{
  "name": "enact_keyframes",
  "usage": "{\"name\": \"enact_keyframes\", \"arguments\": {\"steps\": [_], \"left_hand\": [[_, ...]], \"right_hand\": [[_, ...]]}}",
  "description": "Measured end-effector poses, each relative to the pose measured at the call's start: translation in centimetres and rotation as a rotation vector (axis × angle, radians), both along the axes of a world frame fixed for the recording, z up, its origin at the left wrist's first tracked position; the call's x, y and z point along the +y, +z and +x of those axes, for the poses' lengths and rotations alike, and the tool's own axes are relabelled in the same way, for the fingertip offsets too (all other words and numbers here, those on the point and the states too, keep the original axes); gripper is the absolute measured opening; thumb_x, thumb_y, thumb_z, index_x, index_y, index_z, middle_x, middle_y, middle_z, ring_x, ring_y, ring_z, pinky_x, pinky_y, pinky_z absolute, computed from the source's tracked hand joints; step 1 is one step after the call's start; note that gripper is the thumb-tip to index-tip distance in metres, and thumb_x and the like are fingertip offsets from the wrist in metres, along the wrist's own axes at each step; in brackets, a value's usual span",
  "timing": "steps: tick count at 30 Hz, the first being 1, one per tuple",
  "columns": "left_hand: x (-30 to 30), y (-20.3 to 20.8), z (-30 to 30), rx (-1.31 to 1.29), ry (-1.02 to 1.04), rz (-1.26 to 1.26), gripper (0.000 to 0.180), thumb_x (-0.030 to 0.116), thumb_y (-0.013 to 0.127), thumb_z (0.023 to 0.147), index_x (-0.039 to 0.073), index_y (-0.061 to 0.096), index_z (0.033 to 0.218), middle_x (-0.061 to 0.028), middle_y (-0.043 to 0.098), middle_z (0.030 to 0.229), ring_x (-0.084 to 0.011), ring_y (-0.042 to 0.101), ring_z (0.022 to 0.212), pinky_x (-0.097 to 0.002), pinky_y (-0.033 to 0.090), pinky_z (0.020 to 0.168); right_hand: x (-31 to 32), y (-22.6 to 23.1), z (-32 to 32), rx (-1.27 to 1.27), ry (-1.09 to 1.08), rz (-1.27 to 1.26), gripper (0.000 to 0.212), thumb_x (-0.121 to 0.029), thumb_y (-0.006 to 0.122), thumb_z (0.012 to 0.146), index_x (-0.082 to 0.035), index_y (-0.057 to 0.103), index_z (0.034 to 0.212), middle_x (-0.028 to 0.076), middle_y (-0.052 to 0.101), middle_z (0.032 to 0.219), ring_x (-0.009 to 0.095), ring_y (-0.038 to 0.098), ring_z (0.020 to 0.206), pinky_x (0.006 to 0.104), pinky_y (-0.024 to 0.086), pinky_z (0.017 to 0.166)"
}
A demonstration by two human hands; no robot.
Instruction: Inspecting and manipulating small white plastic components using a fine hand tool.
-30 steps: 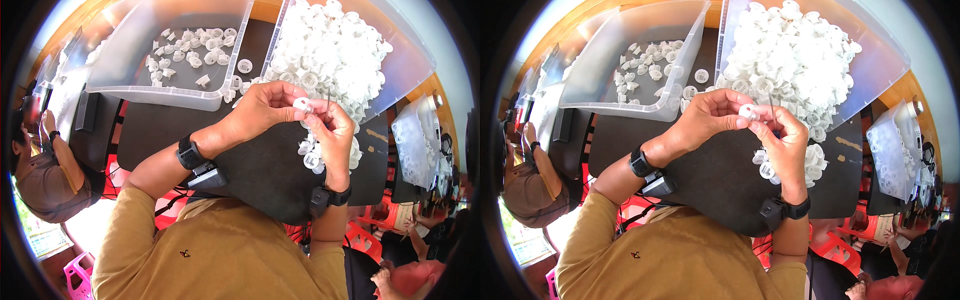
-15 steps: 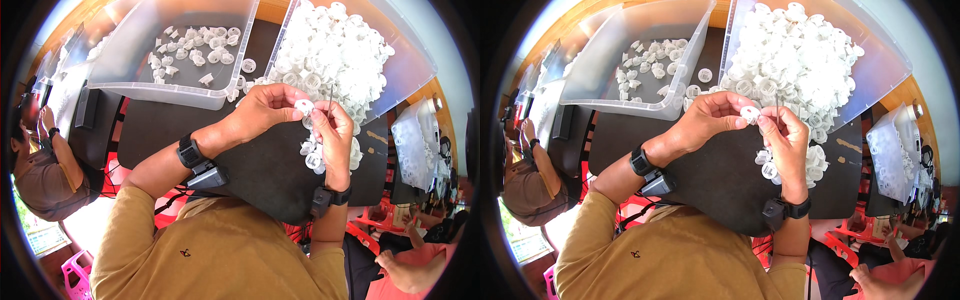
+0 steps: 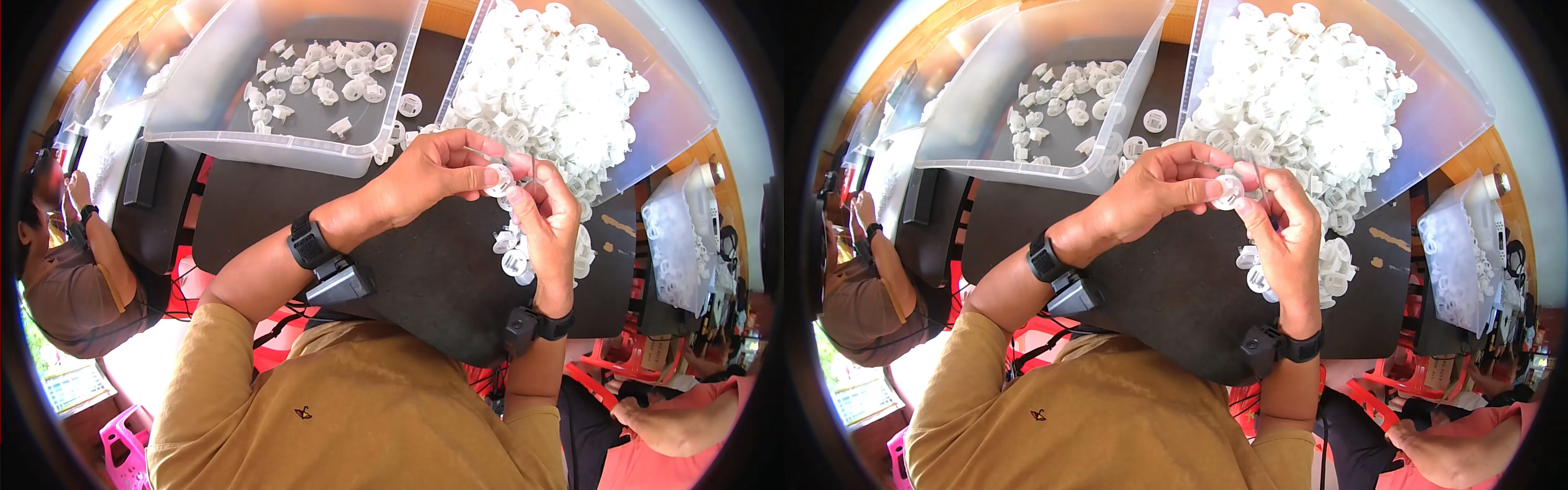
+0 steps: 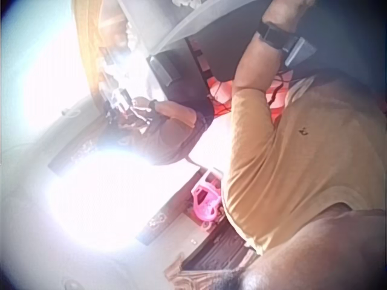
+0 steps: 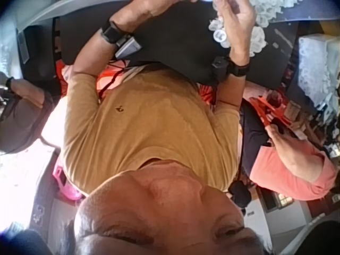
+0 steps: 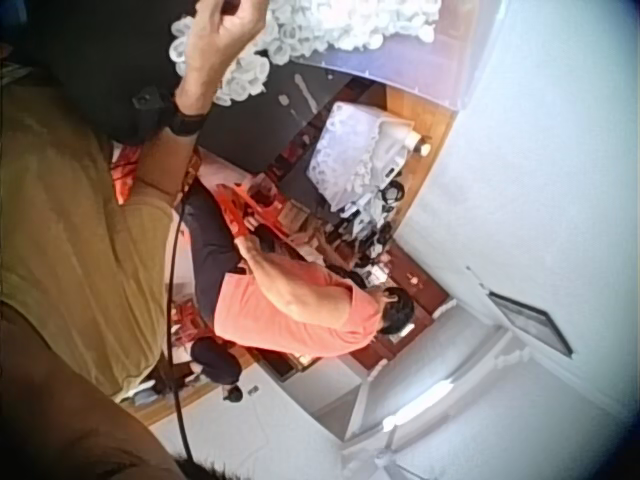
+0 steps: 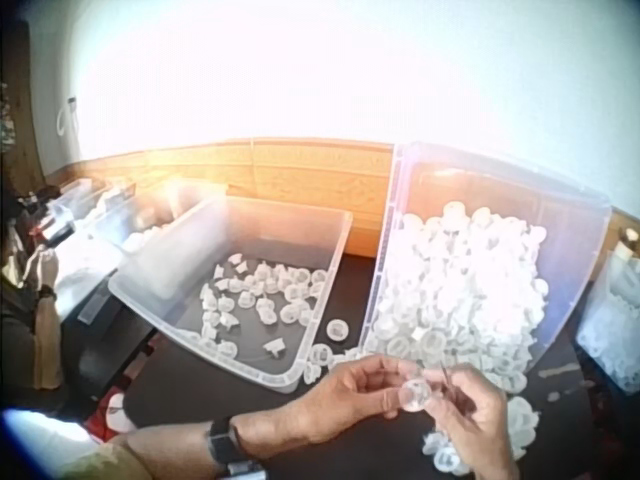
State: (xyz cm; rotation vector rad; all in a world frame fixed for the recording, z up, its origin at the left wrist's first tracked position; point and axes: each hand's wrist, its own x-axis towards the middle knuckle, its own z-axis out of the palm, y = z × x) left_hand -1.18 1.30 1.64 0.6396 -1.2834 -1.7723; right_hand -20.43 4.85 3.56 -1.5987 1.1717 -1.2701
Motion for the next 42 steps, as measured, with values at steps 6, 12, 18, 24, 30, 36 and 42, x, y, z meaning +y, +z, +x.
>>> {"name": "enact_keyframes", "arguments": {"steps": [6,12,18,24,30,36,42], "left_hand": [[-0.1,-0.3,0.3,0.070,-0.127,0.137,0.028,0.020,0.060,0.097,0.003,0.059,0.119,-0.0029,0.065,0.104,-0.0066,0.061,0.088,-0.0208,0.051,0.075],[0.3,0.5,0.2,-0.081,-0.101,0.042,0.033,0.029,0.061,0.096,0.003,0.061,0.116,-0.0046,0.068,0.095,-0.0081,0.063,0.081,-0.0220,0.053,0.072],[0.7,0.6,-0.3,-0.063,-0.027,-0.212,0.031,0.011,0.065,0.093,0.000,0.059,0.120,-0.0042,0.067,0.103,-0.0102,0.063,0.095,-0.0262,0.052,0.085],[0.4,0.2,0.1,0.039,-0.018,-0.117,0.029,0.006,0.067,0.090,0.000,0.061,0.118,-0.0049,0.067,0.108,-0.0120,0.063,0.102,-0.0274,0.051,0.091],[0.8,0.5,-0.2,-0.026,0.030,-0.090,0.026,0.007,0.068,0.090,0.001,0.062,0.115,-0.0056,0.067,0.110,-0.0119,0.063,0.103,-0.0272,0.051,0.091],[1.4,-0.2,-0.8,0.093,0.025,-0.049,0.027,0.007,0.068,0.089,0.002,0.061,0.114,-0.0055,0.067,0.108,-0.0120,0.062,0.102,-0.0279,0.051,0.091],[0.9,-0.6,-0.9,0.176,0.061,0.016,0.026,0.009,0.069,0.090,0.002,0.061,0.113,-0.0057,0.066,0.110,-0.0127,0.062,0.103,-0.0294,0.050,0.093]], "right_hand": [[-0.4,-0.4,-0.4,0.235,0.039,-0.195,0.023,-0.012,0.076,0.081,0.001,0.067,0.097,0.001,0.062,0.083,0.004,0.047,0.058,0.0206,0.037,0.051],[-0.3,-0.8,-0.9,0.187,-0.042,-0.085,0.021,-0.017,0.076,0.084,0.001,0.065,0.083,-0.001,0.057,0.069,0.004,0.044,0.055,0.0210,0.035,0.050],[-0.1,-0.5,-0.6,0.028,-0.086,0.022,0.023,-0.020,0.069,0.091,0.000,0.065,0.081,-0.001,0.058,0.066,0.002,0.043,0.053,0.0197,0.033,0.048],[0.2,-0.1,0.1,-0.137,0.023,0.148,0.024,-0.021,0.060,0.097,0.001,0.064,0.088,0.003,0.062,0.069,0.002,0.044,0.052,0.0185,0.033,0.046],[0.4,0.0,0.1,-0.179,0.053,0.199,0.025,-0.021,0.057,0.099,0.000,0.064,0.088,0.004,0.062,0.069,0.002,0.044,0.048,0.0173,0.033,0.044],[0.4,0.0,0.5,-0.264,0.048,0.187,0.025,-0.021,0.056,0.099,-0.001,0.063,0.085,0.004,0.062,0.068,0.003,0.044,0.047,0.0174,0.033,0.044],[0.3,-0.3,1.0,-0.191,-0.005,0.136,0.024,-0.021,0.054,0.100,-0.002,0.064,0.090,0.003,0.062,0.069,0.003,0.043,0.048,0.0177,0.034,0.045]]}}
